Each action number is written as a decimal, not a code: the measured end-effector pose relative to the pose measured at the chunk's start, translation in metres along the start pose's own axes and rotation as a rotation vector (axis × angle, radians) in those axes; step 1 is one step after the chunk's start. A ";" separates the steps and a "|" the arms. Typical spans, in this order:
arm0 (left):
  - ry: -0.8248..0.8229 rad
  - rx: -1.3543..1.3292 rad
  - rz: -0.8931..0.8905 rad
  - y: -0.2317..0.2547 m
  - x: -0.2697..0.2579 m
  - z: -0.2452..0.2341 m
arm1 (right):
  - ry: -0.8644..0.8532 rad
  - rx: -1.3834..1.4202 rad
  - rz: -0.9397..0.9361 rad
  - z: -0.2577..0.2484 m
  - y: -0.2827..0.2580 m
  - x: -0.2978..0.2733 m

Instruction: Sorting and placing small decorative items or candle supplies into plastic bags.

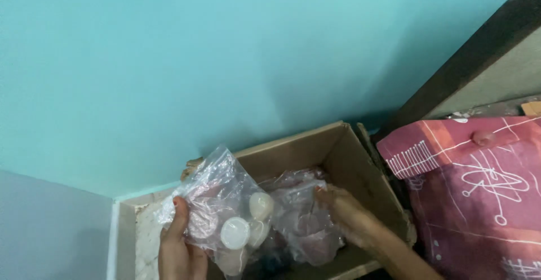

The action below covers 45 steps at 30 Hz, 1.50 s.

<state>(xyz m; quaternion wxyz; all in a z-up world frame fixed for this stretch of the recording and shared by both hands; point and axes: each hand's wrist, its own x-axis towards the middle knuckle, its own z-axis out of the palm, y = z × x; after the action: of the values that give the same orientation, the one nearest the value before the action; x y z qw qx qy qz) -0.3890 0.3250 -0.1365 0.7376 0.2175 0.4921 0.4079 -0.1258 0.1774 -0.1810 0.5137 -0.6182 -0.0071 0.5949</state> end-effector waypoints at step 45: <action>0.145 0.196 -0.223 -0.062 0.035 -0.038 | 0.026 -0.886 -0.022 0.021 0.092 0.056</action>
<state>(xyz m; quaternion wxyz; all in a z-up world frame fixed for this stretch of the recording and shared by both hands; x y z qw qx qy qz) -0.3928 0.3152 -0.2166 0.7161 0.2025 0.6026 0.2882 -0.1804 0.1813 -0.2758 0.2058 -0.7858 -0.2616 0.5212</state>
